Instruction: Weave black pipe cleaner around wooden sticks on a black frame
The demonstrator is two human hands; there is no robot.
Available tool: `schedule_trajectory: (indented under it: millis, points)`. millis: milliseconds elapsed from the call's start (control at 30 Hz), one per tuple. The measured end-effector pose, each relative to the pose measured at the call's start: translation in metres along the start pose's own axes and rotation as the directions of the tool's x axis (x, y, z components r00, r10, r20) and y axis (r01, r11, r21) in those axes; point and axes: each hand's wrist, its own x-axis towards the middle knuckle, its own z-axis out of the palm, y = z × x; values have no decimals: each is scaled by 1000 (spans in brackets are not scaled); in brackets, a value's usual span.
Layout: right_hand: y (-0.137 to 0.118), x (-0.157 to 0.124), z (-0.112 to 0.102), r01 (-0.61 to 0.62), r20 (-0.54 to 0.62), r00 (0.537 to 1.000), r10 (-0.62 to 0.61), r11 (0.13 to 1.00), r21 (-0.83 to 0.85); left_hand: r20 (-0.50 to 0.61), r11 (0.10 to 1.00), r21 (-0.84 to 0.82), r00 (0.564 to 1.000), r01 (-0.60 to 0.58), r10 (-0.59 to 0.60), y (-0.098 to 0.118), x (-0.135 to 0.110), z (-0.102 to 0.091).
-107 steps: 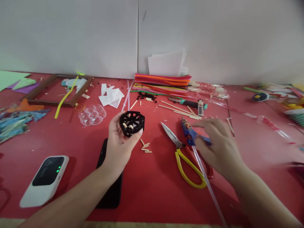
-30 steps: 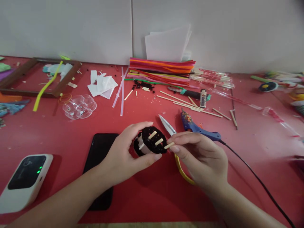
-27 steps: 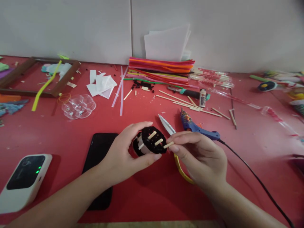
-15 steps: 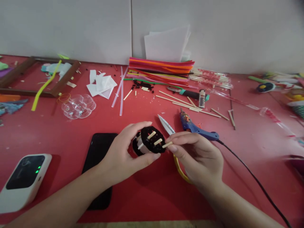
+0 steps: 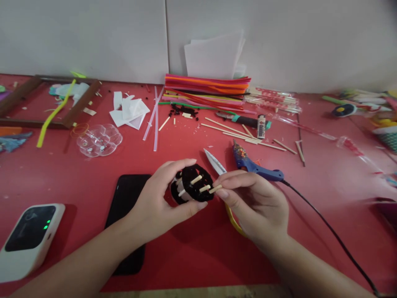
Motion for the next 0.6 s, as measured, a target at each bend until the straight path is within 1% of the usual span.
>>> schedule_trajectory:
  millis: [167,433,600]
  points:
    - [1,0,0,-7,10,1000,7,1000,2,-14,1000,-5,1000,4,-4,2,1,0]
    - [0,-1,0,-3,21,1000,3,1000,-12,-6,1000,-10,1000,12,-12,3,1,0]
    - [1,-1,-1,25,30,999,-23,998,-57,-10,1000,-3,1000,19,-19,4,1,0]
